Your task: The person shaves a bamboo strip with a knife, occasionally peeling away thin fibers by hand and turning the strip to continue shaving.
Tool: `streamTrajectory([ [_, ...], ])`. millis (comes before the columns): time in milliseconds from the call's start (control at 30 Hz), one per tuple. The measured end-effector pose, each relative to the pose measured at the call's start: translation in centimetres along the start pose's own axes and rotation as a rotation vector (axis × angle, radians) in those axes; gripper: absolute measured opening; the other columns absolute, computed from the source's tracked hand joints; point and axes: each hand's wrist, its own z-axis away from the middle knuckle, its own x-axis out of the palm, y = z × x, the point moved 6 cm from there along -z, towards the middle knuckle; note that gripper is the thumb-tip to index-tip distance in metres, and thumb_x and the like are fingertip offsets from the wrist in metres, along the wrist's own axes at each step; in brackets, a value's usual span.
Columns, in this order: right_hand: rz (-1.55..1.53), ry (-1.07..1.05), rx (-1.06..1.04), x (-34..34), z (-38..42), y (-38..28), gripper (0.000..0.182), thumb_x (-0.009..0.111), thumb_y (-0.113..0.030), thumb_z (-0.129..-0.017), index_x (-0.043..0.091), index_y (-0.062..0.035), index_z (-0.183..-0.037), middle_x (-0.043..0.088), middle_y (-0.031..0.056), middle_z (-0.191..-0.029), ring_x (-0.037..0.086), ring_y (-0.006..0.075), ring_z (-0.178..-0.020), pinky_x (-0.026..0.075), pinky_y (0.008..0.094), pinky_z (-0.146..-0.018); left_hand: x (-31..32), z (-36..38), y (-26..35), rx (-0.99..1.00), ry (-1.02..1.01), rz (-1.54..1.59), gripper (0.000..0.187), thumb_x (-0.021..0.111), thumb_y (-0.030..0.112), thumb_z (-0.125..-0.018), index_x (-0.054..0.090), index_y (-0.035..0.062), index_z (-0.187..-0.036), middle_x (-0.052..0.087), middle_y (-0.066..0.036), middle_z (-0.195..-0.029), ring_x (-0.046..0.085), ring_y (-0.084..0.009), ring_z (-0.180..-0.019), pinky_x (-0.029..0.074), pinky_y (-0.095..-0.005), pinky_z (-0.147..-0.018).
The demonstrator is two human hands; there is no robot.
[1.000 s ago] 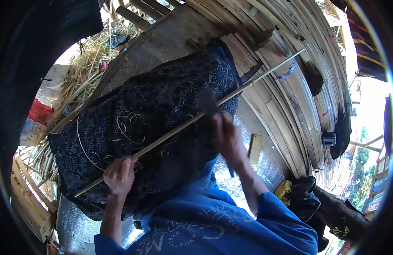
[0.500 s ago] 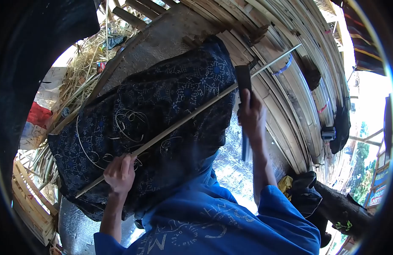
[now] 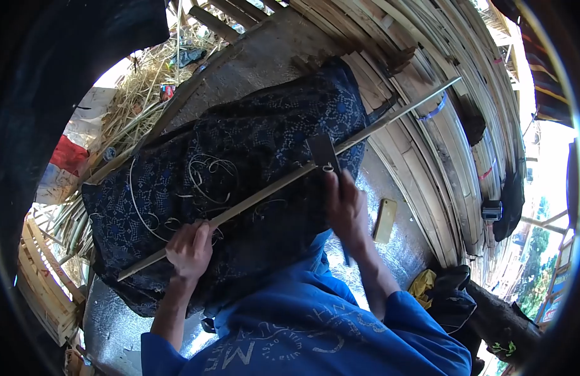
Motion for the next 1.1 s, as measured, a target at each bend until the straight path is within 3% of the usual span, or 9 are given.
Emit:
streamTrajectory([
  [133,-0.132,0.04,0.182,-2.0,-2.1,1.7,0.035,0.045,-0.032,-0.102,0.059,-0.0013,-0.094,0.061,0.0231,-0.066,0.064,0.0416,-0.063,0.048,0.0473,-0.058,0.1,0.1,-0.1,-0.01,-0.022,-0.007,0.013,0.071,0.011,-0.082,0.06,0.0057,-0.086,0.066,-0.005,-0.077,0.061,-0.0198,-0.059,0.05,-0.0309,-0.051],
  [200,-0.173,0.181,-0.299,1.3,-0.3,0.7,0.029,0.048,-0.026,-0.101,0.06,-0.0001,-0.096,0.062,0.0247,-0.071,0.064,0.0439,-0.072,0.049,0.0466,-0.064,0.0,-0.2,0.0,-0.029,-0.031,-0.036,0.012,0.071,0.011,-0.082,0.061,0.0057,-0.086,0.066,-0.005,-0.077,0.062,-0.0195,-0.06,0.05,-0.0307,-0.051],
  [267,0.055,-0.122,-0.092,4.1,3.0,-2.5,0.019,0.053,-0.021,-0.097,0.059,-0.0036,-0.101,0.062,0.0277,-0.079,0.061,0.0497,-0.081,0.049,0.0505,-0.066,-0.1,0.1,-0.1,-0.026,-0.023,-0.018,0.012,0.071,0.011,-0.082,0.061,0.0058,-0.085,0.067,-0.005,-0.077,0.062,-0.0193,-0.06,0.05,-0.0305,-0.051],
  [367,0.011,0.086,-0.233,1.8,0.5,-0.4,0.029,0.048,-0.03,-0.1,0.055,-0.0038,-0.091,0.063,0.0279,-0.076,0.064,0.0468,-0.076,0.049,0.0494,-0.059,-0.1,0.1,-0.2,-0.025,-0.024,0.003,0.012,0.071,0.012,-0.082,0.061,0.006,-0.085,0.067,-0.005,-0.077,0.062,-0.019,-0.06,0.05,-0.0303,-0.051],
  [400,-0.037,-0.014,0.231,-0.7,-0.6,-0.7,0.032,0.044,-0.033,-0.101,0.057,-0.0045,-0.093,0.065,0.0243,-0.076,0.066,0.0433,-0.073,0.05,0.0481,-0.056,-0.1,0.1,-0.2,-0.028,-0.024,0.0,0.012,0.071,0.012,-0.081,0.061,0.0061,-0.085,0.067,-0.004,-0.076,0.062,-0.0189,-0.06,0.049,-0.0302,-0.05],
  [500,-0.05,0.006,0.122,-0.3,-1.0,0.1,0.03,0.042,-0.032,-0.102,0.056,-0.0058,-0.098,0.064,0.0265,-0.077,0.067,0.0412,-0.074,0.049,0.0475,-0.055,0.1,0.0,-0.1,-0.031,-0.002,-0.019,0.012,0.071,0.012,-0.081,0.061,0.0061,-0.085,0.067,-0.004,-0.076,0.062,-0.0184,-0.061,0.049,-0.0297,-0.051],
  [533,0.036,0.036,-0.214,2.3,0.7,-0.4,0.029,0.044,-0.033,-0.101,0.055,-0.0059,-0.099,0.063,0.0287,-0.078,0.066,0.0438,-0.079,0.05,0.0492,-0.058,0.1,-0.1,-0.1,-0.043,0.005,-0.026,0.012,0.071,0.012,-0.081,0.061,0.0061,-0.085,0.067,-0.004,-0.076,0.062,-0.0184,-0.061,0.049,-0.0297,-0.051],
  [600,0.052,-0.162,-0.087,4.9,3.7,-3.2,0.026,0.049,-0.03,-0.099,0.055,-0.0053,-0.096,0.062,0.0285,-0.078,0.063,0.0469,-0.08,0.049,0.0513,-0.06,-0.2,0.0,-0.1,-0.024,0.001,-0.012,0.012,0.071,0.011,-0.081,0.061,0.0065,-0.085,0.067,-0.003,-0.076,0.063,-0.0179,-0.061,0.049,-0.0289,-0.052],
  [1100,-0.007,-0.013,-0.117,3.7,2.5,-2.2,0.028,0.05,-0.028,-0.099,0.055,-0.0028,-0.087,0.059,0.0277,-0.066,0.06,0.048,-0.066,0.043,0.0524,-0.051,-3.9,0.9,-2.4,-0.165,-0.134,0.15,0.027,0.078,0.022,-0.077,0.065,0.0085,-0.097,0.069,-0.004,-0.082,0.065,-0.0203,-0.07,0.052,-0.0308,-0.064],
])
